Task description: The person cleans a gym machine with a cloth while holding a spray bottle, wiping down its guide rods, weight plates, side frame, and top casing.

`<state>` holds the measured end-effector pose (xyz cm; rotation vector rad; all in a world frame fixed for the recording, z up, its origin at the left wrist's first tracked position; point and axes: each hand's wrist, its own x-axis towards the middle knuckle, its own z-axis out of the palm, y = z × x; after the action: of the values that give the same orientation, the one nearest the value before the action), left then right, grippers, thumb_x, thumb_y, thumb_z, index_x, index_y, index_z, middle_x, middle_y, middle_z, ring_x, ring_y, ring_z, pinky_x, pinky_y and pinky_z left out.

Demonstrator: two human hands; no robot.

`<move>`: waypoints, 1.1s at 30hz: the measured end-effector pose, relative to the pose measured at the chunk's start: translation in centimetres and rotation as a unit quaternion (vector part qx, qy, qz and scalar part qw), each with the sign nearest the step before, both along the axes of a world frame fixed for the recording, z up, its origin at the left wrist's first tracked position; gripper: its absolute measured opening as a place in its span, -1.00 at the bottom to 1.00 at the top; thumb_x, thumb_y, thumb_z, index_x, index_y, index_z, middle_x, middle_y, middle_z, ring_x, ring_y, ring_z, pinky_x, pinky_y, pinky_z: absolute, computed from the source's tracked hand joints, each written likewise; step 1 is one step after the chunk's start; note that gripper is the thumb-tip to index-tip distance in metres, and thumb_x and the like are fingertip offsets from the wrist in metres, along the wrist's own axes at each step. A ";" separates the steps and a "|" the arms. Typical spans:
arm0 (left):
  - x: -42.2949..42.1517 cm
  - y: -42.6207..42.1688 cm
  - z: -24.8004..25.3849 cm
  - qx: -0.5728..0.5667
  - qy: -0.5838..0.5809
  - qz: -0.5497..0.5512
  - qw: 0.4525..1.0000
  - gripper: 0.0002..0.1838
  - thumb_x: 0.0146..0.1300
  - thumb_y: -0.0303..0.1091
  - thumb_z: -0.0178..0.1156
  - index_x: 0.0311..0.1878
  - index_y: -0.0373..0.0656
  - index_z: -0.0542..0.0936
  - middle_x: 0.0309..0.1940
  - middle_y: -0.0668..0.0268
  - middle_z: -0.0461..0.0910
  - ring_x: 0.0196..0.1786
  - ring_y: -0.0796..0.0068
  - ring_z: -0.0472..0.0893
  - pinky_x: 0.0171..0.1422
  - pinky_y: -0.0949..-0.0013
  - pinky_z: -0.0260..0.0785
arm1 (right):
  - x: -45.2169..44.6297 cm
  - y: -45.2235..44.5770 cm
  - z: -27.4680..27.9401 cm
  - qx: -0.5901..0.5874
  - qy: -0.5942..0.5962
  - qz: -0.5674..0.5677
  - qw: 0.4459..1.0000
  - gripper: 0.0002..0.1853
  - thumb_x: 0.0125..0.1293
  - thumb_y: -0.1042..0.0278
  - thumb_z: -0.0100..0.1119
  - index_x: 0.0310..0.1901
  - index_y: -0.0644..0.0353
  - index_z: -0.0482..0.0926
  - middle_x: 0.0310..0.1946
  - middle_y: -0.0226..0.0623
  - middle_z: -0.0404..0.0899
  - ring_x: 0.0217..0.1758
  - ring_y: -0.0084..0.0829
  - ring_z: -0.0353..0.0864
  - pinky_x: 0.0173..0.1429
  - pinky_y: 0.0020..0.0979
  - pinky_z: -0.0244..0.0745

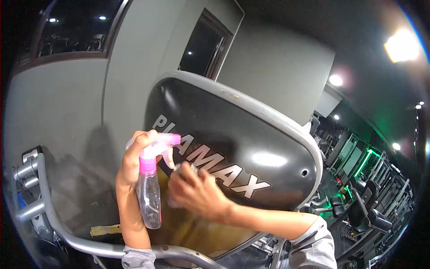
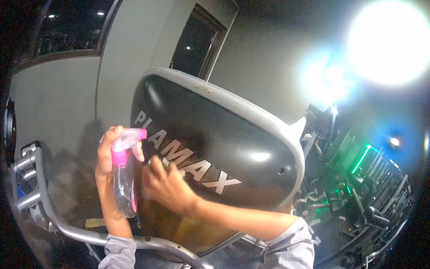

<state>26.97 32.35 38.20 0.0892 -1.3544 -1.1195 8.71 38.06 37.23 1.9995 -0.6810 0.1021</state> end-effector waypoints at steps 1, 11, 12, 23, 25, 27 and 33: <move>0.2 0.0 0.0 0.004 -0.004 -0.003 1.000 -0.45 0.40 0.01 -0.07 -0.40 -0.31 0.66 -0.57 0.15 0.63 -0.57 0.55 0.43 -0.43 0.44 0.13 | 0.1 0.2 -1.4 0.023 0.030 -0.003 0.999 -0.79 0.05 0.21 0.23 -0.27 0.03 0.65 -0.12 -0.45 0.49 0.16 -0.30 0.36 -0.24 -0.37 0.47; 0.0 -1.1 -0.2 -0.017 -0.030 -0.033 0.999 -0.43 0.41 0.02 -0.08 -0.35 -0.32 0.67 -0.57 0.18 0.64 -0.56 0.59 0.46 -0.42 0.47 0.19 | -3.1 2.6 6.2 0.087 -0.025 -0.034 0.995 -0.71 0.04 0.34 0.23 -0.14 -0.12 0.69 -0.06 -0.50 0.54 0.07 -0.30 0.46 -0.30 -0.34 0.58; 0.1 -1.0 -0.1 -0.017 -0.030 -0.031 0.999 -0.43 0.41 0.02 -0.08 -0.35 -0.32 0.67 -0.57 0.18 0.64 -0.56 0.59 0.46 -0.42 0.47 0.19 | -3.1 2.1 8.0 0.098 -0.072 -0.050 0.991 -0.71 0.04 0.37 0.23 -0.15 -0.11 0.71 -0.07 -0.49 0.57 0.03 -0.31 0.50 -0.27 -0.34 0.61; -1.3 -1.5 -0.3 -0.055 -0.043 -0.020 0.997 -0.38 0.40 0.04 -0.12 -0.13 -0.43 0.66 -0.53 0.12 0.64 -0.57 0.46 0.54 -0.50 0.46 0.30 | -2.7 -1.1 9.3 0.058 -0.130 0.000 0.990 -0.82 0.08 0.38 0.22 -0.24 0.10 0.66 -0.21 -0.36 0.50 -0.06 -0.29 0.52 -0.33 -0.32 0.67; -1.2 -2.3 -0.9 -0.036 -0.004 -0.087 0.996 -0.35 0.40 0.04 -0.14 -0.14 -0.48 0.65 -0.51 0.06 0.64 -0.53 0.31 0.62 -0.51 0.41 0.37 | -2.9 0.6 9.1 0.067 -0.111 -0.008 0.991 -0.82 0.10 0.37 0.21 -0.23 0.11 0.66 -0.19 -0.36 0.51 -0.05 -0.29 0.52 -0.35 -0.32 0.67; -1.0 -2.6 -1.0 -0.039 -0.009 -0.099 0.994 -0.34 0.41 0.04 -0.14 -0.14 -0.49 0.65 -0.50 0.06 0.64 -0.54 0.30 0.61 -0.51 0.40 0.37 | -3.8 1.7 9.7 0.098 -0.122 -0.006 0.988 -0.80 -0.02 0.39 0.34 -0.27 0.06 0.69 -0.28 -0.41 0.56 -0.19 -0.32 0.57 -0.28 -0.30 0.60; -1.5 -2.5 -0.6 -0.077 -0.044 -0.108 0.990 -0.34 0.41 0.03 -0.15 -0.12 -0.52 0.64 -0.53 0.02 0.63 -0.54 0.23 0.62 -0.47 0.33 0.44 | -4.5 -1.8 16.5 0.064 -0.194 -0.077 0.976 -0.72 -0.05 0.46 0.30 -0.21 0.21 0.70 -0.22 -0.16 0.64 -0.08 -0.14 0.64 -0.10 -0.20 0.66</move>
<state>25.46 29.83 37.62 -0.1243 -1.5514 -1.1976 4.16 36.31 53.75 2.0616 -1.1129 0.3722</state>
